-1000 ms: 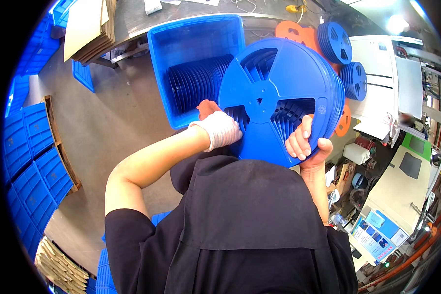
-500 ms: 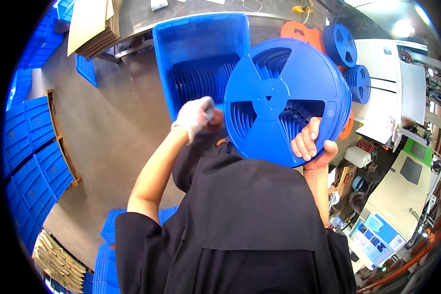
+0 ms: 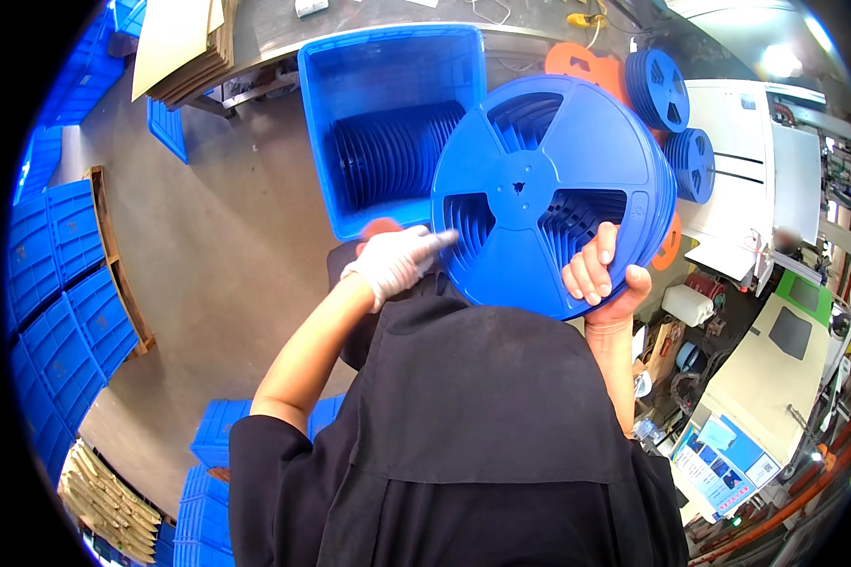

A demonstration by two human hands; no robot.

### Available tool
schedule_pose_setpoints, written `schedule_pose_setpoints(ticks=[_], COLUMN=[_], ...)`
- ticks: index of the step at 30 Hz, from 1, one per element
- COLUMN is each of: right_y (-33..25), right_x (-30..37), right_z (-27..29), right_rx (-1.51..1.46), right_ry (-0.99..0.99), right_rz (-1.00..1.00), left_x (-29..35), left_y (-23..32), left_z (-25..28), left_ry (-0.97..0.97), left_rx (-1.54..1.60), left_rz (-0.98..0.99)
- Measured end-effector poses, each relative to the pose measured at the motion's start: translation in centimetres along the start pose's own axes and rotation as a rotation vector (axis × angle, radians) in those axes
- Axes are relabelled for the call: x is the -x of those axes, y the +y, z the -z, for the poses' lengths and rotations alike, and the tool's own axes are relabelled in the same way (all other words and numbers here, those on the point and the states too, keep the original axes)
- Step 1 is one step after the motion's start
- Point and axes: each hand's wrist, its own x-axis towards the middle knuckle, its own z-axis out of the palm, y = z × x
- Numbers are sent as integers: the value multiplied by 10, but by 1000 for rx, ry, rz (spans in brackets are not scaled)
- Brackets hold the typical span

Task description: The person wipes the surface of blue plastic spools with a brown cloth. They pick up each spool from a blue bin, wipe it thoroughly, and place it into a stack on the table. The process is repeated for multiple spools throughout the video.

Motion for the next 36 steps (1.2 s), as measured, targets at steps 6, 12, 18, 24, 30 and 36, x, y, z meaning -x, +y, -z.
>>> schedule_pose_setpoints(ticks=[6,12,18,24,30,36], right_y=[1,2,-6,-19,-30,-33], right_x=[1,1,4,-3,-15,-38], right_z=[-1,7,21,34,30,-17], right_rx=[-9,-35,-149,-325,-270,171], right_ry=[9,10,4,-95,-107,557], right_rz=[-1,22,79,120,70,108], left_x=[-2,-17,7,-4,-14,8], left_y=[-17,24,8,4,3,2], left_z=[-42,15,14,15,20,11], left_ry=[27,-71,71,241,176,402], left_rx=[364,284,-75,-301,-506,14], left_rz=[-43,376,-40,-38,-216,-326])
